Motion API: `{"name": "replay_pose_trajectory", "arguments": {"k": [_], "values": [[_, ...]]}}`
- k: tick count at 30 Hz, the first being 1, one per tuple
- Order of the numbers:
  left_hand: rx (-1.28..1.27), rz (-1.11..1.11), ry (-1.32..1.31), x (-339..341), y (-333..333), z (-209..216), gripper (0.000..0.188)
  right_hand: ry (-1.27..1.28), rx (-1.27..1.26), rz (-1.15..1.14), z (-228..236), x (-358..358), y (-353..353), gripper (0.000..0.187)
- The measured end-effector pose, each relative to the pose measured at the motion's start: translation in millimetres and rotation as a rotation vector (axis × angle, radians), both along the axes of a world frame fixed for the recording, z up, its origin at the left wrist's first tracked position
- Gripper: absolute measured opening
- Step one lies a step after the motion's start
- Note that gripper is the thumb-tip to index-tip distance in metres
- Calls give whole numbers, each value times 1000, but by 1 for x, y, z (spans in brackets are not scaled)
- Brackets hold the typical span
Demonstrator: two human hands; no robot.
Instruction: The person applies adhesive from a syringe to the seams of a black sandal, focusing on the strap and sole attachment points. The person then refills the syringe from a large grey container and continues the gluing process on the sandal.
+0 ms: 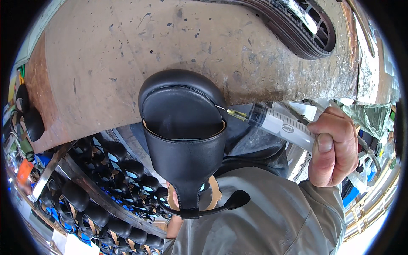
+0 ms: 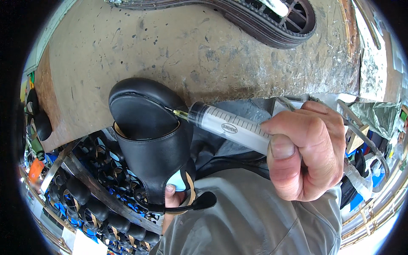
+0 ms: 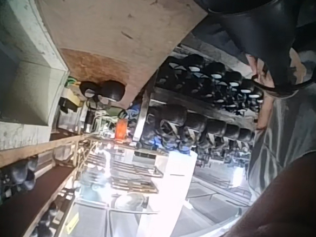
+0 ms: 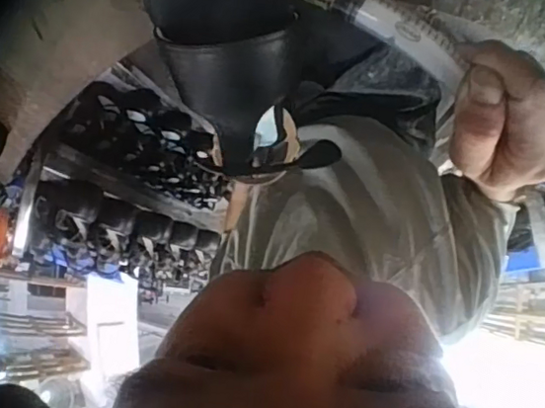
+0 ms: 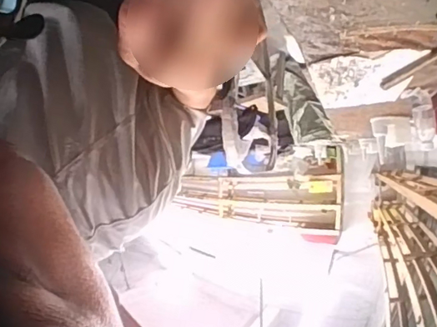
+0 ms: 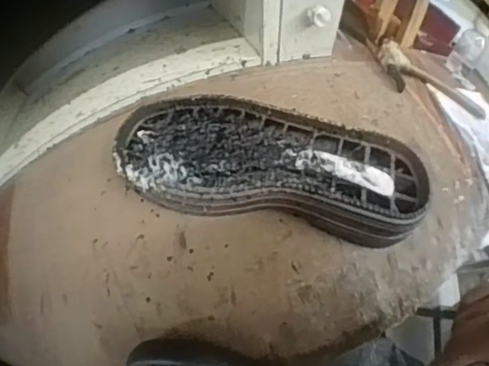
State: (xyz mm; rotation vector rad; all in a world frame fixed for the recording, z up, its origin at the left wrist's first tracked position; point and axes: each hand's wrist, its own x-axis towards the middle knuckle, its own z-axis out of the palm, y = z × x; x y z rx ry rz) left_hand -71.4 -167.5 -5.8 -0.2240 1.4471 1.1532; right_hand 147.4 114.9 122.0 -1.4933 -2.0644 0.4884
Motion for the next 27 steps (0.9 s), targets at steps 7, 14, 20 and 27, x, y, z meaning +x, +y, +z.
{"name": "replay_pose_trajectory", "arguments": {"k": [7,14,20,27], "values": [[91,30,10,8,25,6,66,15,1,45,-3,1,-2,13],[136,63,23,18,38,17,67,127,3,116,-10,6,0,13],[198,84,38,27,47,22,68,129,-19,103,-10,8,-4,12],[224,111,-12,37,56,36,69,94,-279,27,5,16,-10,18]]}}
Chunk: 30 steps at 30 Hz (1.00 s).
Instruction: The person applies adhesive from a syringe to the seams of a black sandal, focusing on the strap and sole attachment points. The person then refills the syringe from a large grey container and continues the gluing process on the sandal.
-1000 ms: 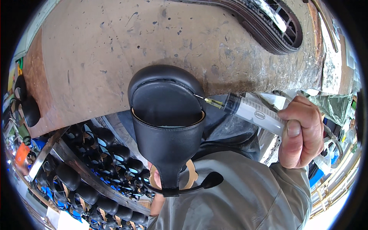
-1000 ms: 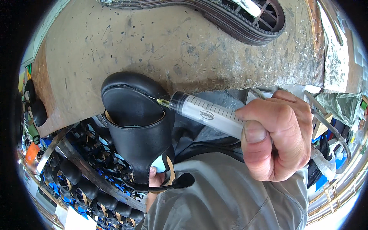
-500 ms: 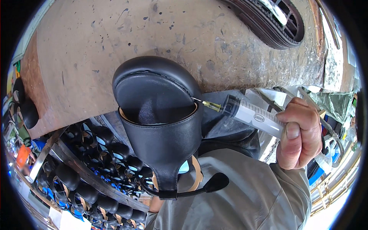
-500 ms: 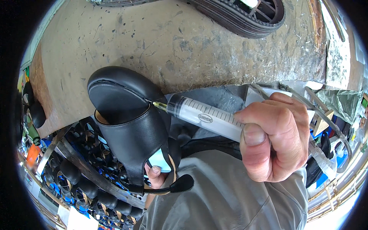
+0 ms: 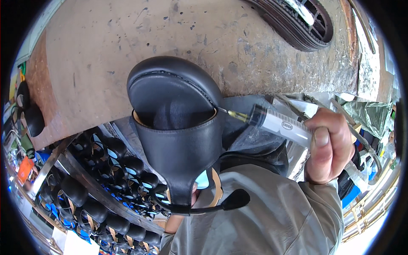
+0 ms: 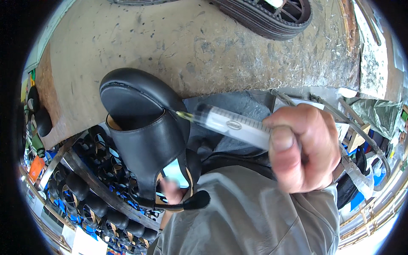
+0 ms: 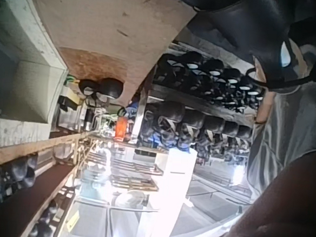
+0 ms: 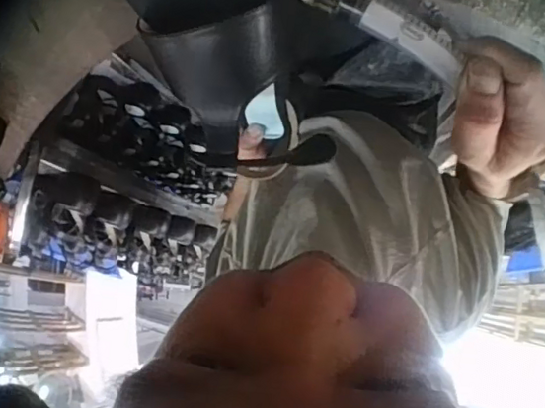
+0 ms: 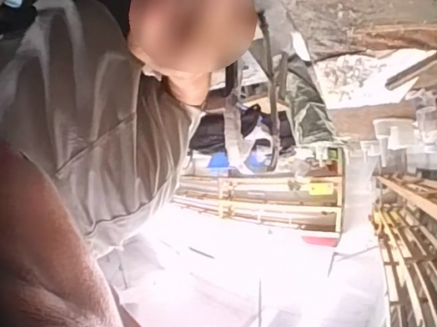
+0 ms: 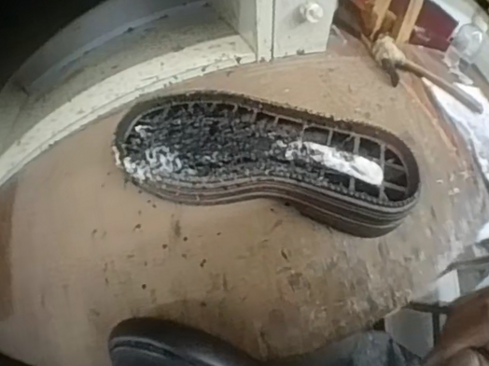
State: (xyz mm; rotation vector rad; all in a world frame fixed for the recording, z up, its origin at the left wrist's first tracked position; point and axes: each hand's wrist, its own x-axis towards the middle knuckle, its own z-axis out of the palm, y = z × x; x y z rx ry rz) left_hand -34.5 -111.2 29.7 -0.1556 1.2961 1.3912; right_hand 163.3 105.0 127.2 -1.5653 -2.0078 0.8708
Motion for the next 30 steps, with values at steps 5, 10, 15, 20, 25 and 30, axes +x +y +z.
{"name": "replay_pose_trajectory", "arguments": {"k": [5,10,15,20,25,30], "values": [[98,-34,-383,-21,-30,-20,67,841,-35,-235,-27,26,-2,40],[270,-54,-389,-25,-33,-27,73,878,-20,-185,-16,13,-21,49],[383,-106,-337,-11,-33,18,78,895,83,-110,-3,3,-39,48],[464,-67,-371,-8,-58,46,76,922,8,-56,5,0,-57,48],[530,-8,-434,-3,-79,57,74,916,-20,-13,5,6,-69,47],[557,19,-468,3,-88,56,72,930,-35,-9,3,6,-74,47]]}}
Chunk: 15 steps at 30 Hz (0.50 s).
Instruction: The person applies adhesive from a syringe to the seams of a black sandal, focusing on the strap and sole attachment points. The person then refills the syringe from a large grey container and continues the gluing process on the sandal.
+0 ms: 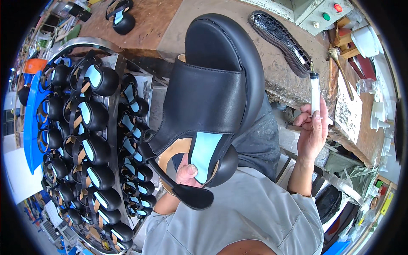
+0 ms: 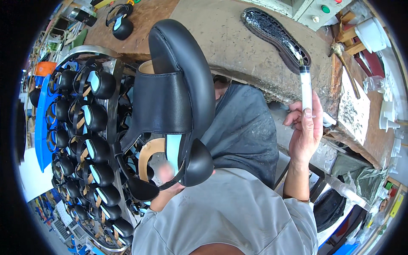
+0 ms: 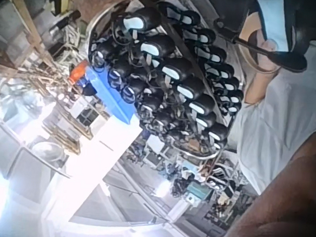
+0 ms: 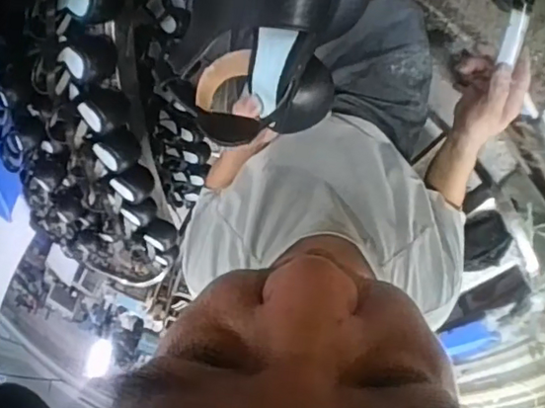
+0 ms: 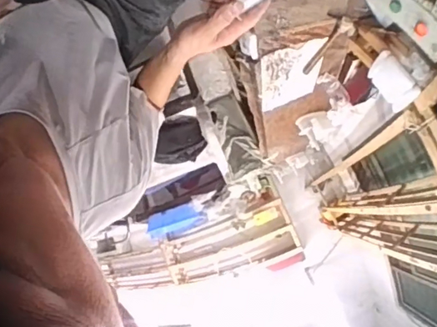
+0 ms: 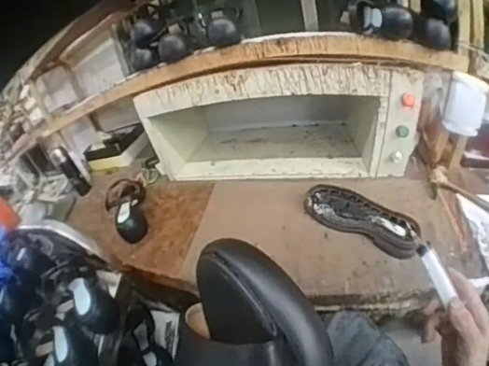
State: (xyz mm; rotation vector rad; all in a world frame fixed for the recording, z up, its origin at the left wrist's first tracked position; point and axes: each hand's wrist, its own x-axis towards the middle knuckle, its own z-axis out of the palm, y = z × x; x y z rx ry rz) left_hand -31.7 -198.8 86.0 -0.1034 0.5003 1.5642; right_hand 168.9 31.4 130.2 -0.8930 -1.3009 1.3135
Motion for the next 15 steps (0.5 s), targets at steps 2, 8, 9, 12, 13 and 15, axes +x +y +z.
{"name": "replay_pose_trajectory", "arguments": {"k": [2,8,9,12,13,15], "values": [[26,-1,-3,-1,0,1,70,-7,-3,6,-1,-2,0,47],[43,197,208,4,23,-28,61,1,-67,43,-10,-4,23,45],[87,198,199,1,37,-29,59,-12,-134,-13,-10,-7,32,46],[10,356,289,0,79,-42,57,-189,-163,-1,-6,-16,68,48],[1,339,258,0,91,-42,56,-271,-167,0,0,-19,82,48],[-51,369,311,1,106,-65,47,-514,-55,-7,4,-28,113,44]]}}
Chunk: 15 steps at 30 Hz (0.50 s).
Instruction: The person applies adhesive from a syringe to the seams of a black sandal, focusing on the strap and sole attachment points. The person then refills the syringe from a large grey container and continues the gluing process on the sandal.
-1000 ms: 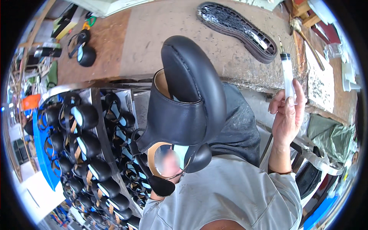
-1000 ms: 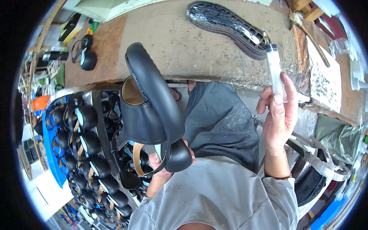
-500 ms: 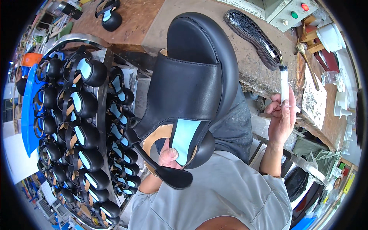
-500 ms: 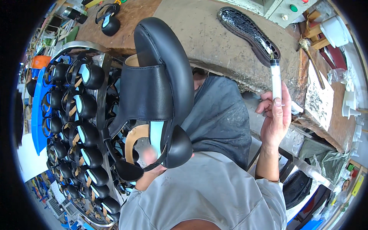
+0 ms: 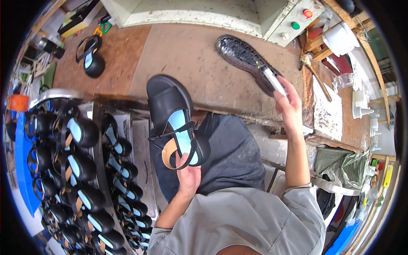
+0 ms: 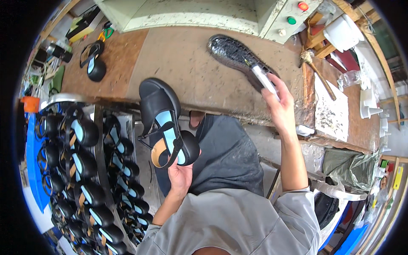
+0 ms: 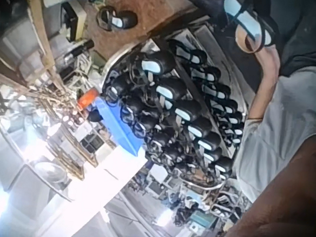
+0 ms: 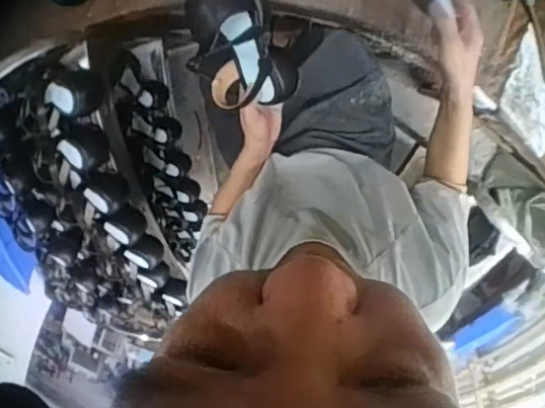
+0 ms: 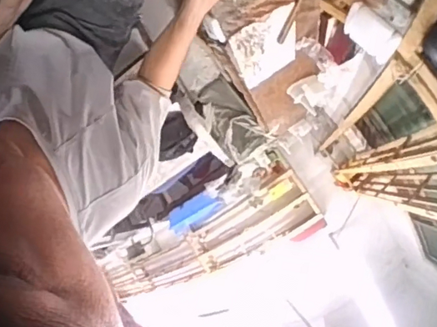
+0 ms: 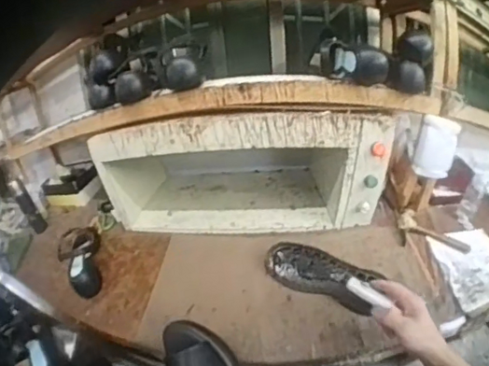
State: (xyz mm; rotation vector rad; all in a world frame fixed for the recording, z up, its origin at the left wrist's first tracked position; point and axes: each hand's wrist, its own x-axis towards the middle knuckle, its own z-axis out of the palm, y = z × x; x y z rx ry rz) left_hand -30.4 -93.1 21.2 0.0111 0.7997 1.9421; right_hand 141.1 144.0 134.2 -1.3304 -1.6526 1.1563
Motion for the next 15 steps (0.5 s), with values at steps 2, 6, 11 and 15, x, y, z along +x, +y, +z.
{"name": "replay_pose_trajectory", "arguments": {"k": [2,6,11,15], "values": [[-1,4,80,3,11,-10,41,-188,140,35,6,-12,29,42],[-181,-138,149,9,24,-14,45,-463,325,100,-2,-12,77,41],[-288,-368,395,-7,17,-35,32,-852,476,140,9,-19,66,31],[-69,-404,198,-7,30,-42,27,-695,392,121,24,6,34,31]]}}
